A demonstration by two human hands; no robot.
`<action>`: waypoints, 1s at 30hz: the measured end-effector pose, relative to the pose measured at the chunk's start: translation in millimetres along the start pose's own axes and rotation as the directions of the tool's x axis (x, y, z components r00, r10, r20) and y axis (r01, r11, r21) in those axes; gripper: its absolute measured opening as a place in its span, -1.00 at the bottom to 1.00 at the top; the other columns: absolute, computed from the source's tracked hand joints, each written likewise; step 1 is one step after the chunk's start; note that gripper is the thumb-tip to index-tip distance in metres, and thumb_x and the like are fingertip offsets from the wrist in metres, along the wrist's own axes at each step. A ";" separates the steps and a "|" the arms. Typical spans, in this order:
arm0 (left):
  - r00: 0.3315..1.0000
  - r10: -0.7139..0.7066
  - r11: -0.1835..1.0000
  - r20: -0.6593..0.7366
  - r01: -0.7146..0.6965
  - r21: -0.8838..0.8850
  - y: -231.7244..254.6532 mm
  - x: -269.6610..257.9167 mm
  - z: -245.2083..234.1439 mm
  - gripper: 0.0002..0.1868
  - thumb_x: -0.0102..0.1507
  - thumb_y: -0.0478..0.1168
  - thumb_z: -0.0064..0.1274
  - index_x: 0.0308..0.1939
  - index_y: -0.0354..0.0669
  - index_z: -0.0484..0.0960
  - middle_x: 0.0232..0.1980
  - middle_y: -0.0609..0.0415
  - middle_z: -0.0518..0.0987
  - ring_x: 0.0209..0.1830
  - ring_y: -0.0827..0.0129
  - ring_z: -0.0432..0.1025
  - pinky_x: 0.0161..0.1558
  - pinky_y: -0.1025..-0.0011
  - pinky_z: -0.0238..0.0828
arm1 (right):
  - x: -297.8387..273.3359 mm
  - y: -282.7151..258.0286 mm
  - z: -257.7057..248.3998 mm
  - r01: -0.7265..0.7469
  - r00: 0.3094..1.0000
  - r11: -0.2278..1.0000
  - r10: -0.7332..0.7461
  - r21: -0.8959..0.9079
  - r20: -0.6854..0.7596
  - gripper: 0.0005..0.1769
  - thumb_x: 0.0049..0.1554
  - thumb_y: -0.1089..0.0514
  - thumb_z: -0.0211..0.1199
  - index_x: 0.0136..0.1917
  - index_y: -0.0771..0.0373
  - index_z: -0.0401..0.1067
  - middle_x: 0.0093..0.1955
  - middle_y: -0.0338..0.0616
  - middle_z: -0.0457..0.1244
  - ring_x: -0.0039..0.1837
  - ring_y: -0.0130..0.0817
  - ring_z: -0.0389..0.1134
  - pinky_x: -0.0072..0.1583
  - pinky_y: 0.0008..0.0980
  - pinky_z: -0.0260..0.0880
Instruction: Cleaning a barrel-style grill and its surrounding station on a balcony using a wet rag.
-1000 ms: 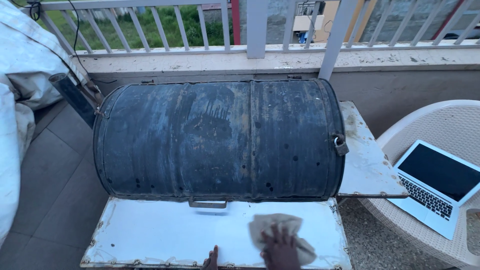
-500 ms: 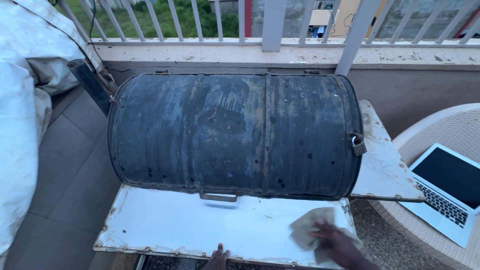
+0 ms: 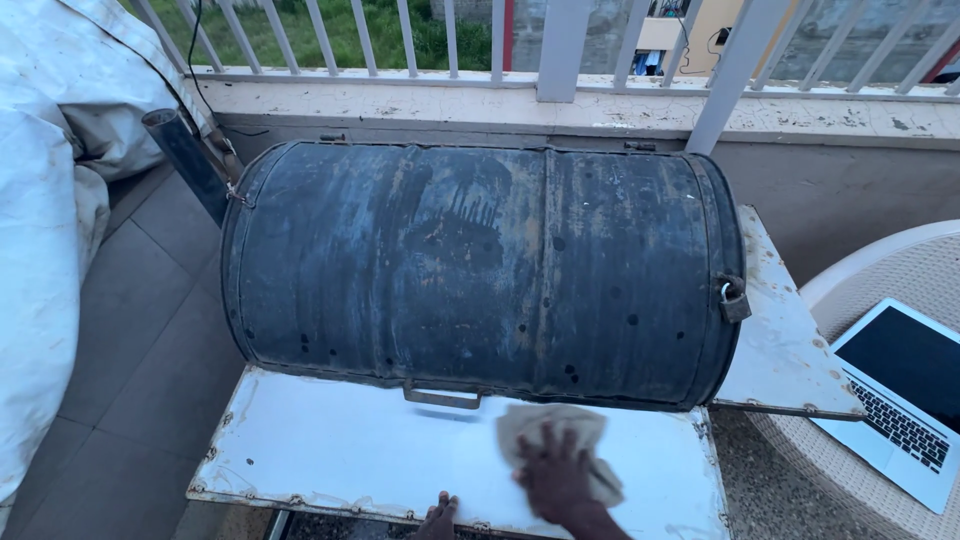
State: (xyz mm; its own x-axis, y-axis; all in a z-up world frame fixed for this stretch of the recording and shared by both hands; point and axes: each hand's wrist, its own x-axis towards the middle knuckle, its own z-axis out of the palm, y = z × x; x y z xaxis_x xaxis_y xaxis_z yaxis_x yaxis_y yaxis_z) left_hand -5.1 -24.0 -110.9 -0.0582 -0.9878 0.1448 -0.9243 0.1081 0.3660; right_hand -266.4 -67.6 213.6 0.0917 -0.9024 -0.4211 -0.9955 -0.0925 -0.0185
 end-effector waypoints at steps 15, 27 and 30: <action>0.901 -0.092 0.992 0.424 0.118 -0.036 42.5 -4.7 -105.5 -0.17 0.27 0.39 -0.07 0.58 0.45 0.09 0.64 0.48 0.11 0.59 0.31 0.15 0.23 0.09 0.37 | -20.4 95.4 43.4 0.653 0.728 0.679 -0.442 0.334 -0.524 -0.74 0.11 -0.07 0.42 0.07 -0.15 0.75 0.47 0.07 0.21 0.57 0.12 0.05 0.49 0.09 -0.08; 0.548 -0.273 0.929 0.791 0.364 0.068 137.6 30.1 -282.8 0.06 0.25 0.25 0.10 0.66 0.37 -0.23 0.73 0.54 -0.24 0.74 0.38 -0.22 0.56 0.03 0.06 | -27.0 81.5 -15.2 -0.502 0.864 0.838 0.493 0.212 0.100 -0.09 0.27 -0.47 -0.37 0.71 -0.11 -0.48 0.78 0.08 -0.61 0.74 0.30 -0.61 0.55 0.40 -0.50; 0.522 -0.225 0.933 0.823 0.358 0.028 129.1 32.7 -267.7 0.13 0.21 0.17 0.12 0.67 0.26 -0.30 0.75 0.40 -0.32 0.75 0.29 -0.31 0.62 0.08 -0.09 | 19.6 15.1 40.6 -0.448 0.872 0.891 0.453 0.070 -0.184 0.15 0.06 -0.79 -0.24 0.67 -0.14 -0.22 0.71 0.35 -0.31 0.64 0.60 -0.27 0.37 0.68 -0.13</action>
State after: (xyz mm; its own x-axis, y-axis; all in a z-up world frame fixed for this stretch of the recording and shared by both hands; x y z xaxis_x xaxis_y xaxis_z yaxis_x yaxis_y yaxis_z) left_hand -25.4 -12.2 187.2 -0.1329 -0.6328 -0.7629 -0.8942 -0.2555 0.3677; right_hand -280.6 -69.7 168.2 -0.3670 -0.9065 -0.2089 -0.9299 0.3514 0.1085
